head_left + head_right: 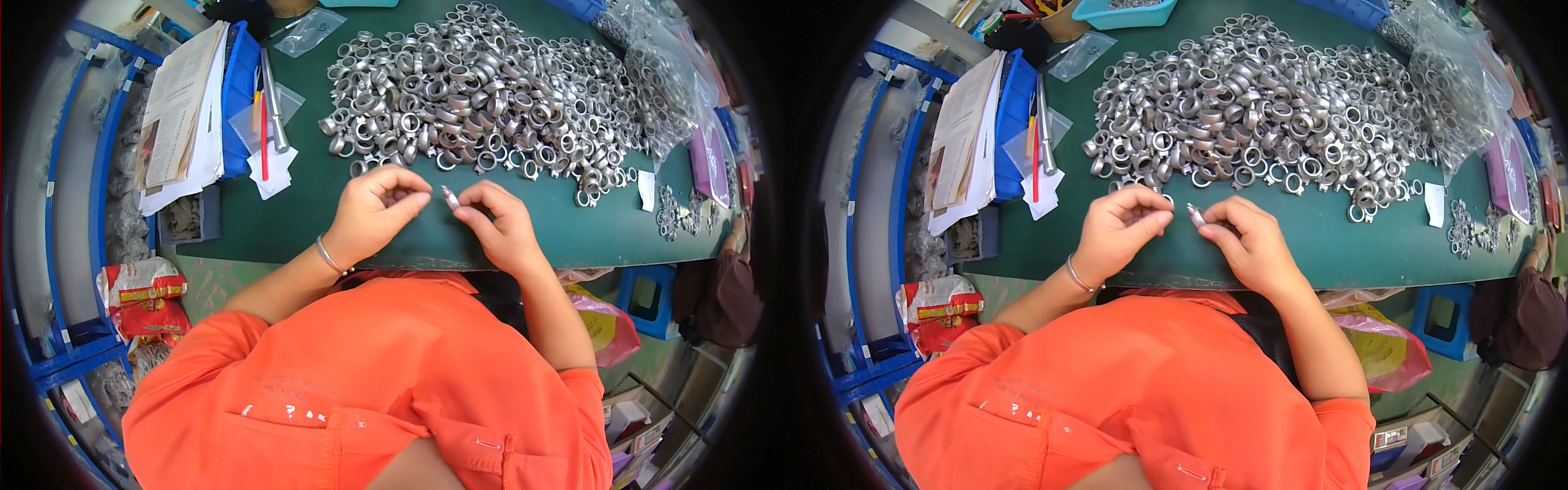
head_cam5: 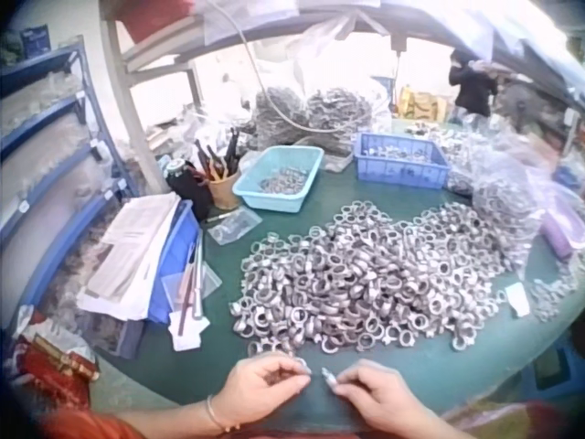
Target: The person sorts through a pile of metal ring-like components on a workbench by picking them up and checking them before putting them into a container.
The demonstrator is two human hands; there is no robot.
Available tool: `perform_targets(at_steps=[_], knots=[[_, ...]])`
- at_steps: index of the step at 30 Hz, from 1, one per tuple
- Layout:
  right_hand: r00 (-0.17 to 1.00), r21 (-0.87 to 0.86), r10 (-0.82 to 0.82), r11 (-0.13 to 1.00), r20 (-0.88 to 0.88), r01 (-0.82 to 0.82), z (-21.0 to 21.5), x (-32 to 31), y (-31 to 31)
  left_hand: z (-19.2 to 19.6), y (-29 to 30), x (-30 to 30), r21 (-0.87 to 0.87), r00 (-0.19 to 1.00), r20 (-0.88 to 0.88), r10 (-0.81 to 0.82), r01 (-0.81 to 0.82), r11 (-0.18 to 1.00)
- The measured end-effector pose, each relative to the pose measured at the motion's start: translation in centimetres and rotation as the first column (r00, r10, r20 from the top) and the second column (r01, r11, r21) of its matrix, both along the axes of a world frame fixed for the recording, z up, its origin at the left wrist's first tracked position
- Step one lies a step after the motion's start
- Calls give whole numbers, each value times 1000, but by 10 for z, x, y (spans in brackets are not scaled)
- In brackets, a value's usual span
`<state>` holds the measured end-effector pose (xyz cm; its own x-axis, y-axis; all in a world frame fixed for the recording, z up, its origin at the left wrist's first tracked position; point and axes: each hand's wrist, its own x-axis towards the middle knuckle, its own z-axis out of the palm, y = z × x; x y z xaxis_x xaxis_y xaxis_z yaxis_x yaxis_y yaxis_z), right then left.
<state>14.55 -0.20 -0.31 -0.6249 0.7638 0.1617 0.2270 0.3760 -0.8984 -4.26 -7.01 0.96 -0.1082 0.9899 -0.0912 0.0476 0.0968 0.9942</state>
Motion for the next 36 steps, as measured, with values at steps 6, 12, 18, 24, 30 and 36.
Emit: perform_targets(at_steps=[6,12,18,24,30,36], knots=[[980,211,6,977,-197,37,14,0,-22,10,-4,11,112,984,53,-170,163,980],[880,-457,-197,889,-433,-26,17,5,-37,19,-8,16,470,935,-345,-77,243,849],[790,-418,-75,877,-609,-239,15,4,-42,21,-20,20,508,926,-374,55,155,847],[651,-376,-128,890,-749,-257,9,6,-45,16,-24,18,-253,868,496,-20,167,953],[953,254,175,961,-246,-110,23,4,-39,12,-15,21,-443,507,828,240,328,835],[943,521,-328,816,61,250,-1,4,5,-3,2,10,-440,623,770,140,358,824]])
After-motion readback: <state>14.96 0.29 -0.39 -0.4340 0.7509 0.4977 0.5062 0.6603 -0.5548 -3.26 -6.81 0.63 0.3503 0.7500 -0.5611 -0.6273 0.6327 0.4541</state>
